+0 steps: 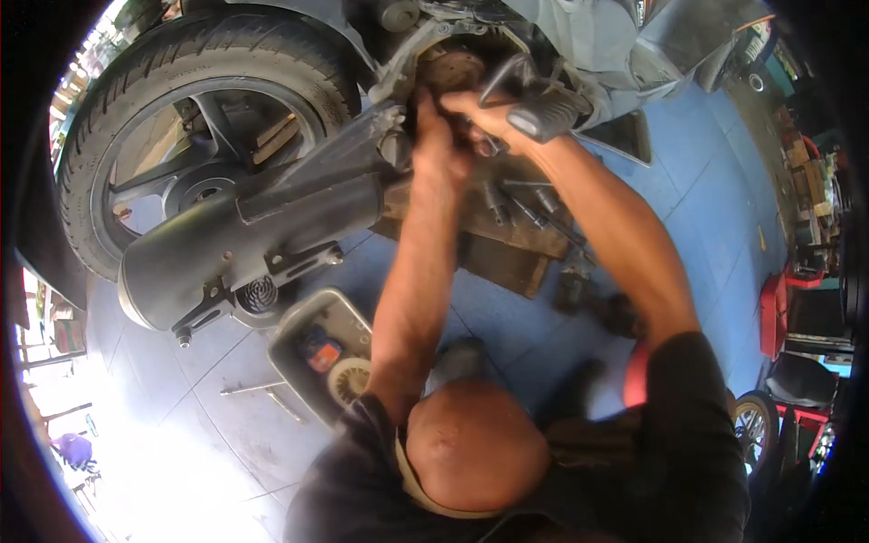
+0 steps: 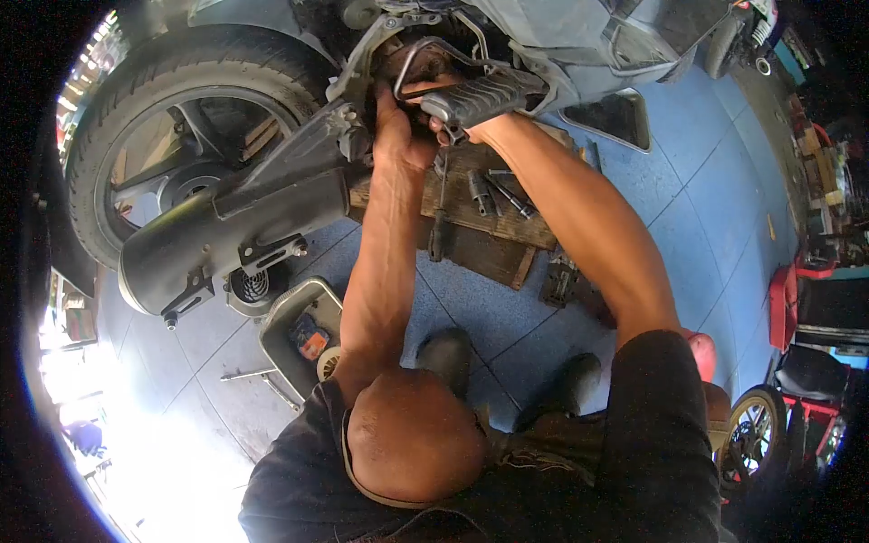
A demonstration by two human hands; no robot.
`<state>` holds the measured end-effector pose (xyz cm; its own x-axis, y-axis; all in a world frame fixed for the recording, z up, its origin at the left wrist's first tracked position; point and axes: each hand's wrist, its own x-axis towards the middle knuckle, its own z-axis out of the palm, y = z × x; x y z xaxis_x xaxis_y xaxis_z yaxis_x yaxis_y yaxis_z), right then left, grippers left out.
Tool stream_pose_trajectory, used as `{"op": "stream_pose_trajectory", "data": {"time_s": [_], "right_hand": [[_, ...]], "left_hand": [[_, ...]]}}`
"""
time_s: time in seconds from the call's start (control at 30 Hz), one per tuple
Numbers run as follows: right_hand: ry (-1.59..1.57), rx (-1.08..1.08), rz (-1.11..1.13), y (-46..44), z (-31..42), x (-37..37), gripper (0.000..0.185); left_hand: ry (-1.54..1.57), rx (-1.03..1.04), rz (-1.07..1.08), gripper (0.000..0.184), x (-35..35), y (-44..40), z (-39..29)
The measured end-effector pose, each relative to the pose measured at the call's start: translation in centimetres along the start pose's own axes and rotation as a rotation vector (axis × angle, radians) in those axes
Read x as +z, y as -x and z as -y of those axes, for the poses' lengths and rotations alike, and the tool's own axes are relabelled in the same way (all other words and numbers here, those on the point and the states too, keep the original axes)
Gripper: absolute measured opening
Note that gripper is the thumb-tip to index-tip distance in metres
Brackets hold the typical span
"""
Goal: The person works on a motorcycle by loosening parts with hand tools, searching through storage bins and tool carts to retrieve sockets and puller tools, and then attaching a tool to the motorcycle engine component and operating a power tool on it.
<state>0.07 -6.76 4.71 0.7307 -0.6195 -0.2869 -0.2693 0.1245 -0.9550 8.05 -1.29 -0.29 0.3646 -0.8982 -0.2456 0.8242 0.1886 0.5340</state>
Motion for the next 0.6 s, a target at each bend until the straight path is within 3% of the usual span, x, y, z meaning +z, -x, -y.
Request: {"op": "stream_pose_trajectory", "data": {"time_s": [0.13,0.2,0.27,0.3,0.33,0.37,0.4,0.47,0.57,0.6], "right_hand": [[0.261,0.077,0.027,-0.4,0.0,0.0,0.036],[0.159,-0.069,0.008,-1.5,-1.7,-0.8,0.037],[0.245,-0.167,-0.1,-2.0,-2.9,-1.1,0.038],[0.416,-0.249,-0.176,-0.8,-2.5,-0.7,0.039],[0.54,-0.489,-0.317,1.3,-2.8,0.0,0.043],[0.687,-0.706,-0.505,3.5,-2.9,0.8,0.046],[0.744,-0.816,-0.619,4.5,-4.1,1.3,0.033],[0.761,-0.651,-0.775,5.4,-6.1,2.6,0.04],[0.583,-0.516,-0.808,4.7,-6.6,3.4,0.046],[-0.028,-0.13,-0.534,4.3,-6.8,3.2,0.04]], "left_hand": [[-0.003,0.026,-0.014,0.056,-0.5,-0.1,0.9],[-0.054,0.013,0.021,0.066,-1.8,-1.0,0.6],[0.165,-0.017,0.428,0.066,-2.9,-2.4,0.8],[0.156,0.038,0.244,0.055,-2.0,-1.6,0.9],[0.145,0.096,0.057,0.045,-1.5,-0.5,0.9],[0.115,0.133,0.123,0.042,-1.7,0.0,1.2],[0.023,0.094,0.049,0.038,-1.2,1.0,1.0],[-0.174,0.013,-0.025,0.035,-1.3,2.4,1.2],[0.071,-0.013,0.246,0.034,-2.1,3.0,1.9],[0.108,-0.306,0.417,0.031,-3.5,2.6,0.5]]}}
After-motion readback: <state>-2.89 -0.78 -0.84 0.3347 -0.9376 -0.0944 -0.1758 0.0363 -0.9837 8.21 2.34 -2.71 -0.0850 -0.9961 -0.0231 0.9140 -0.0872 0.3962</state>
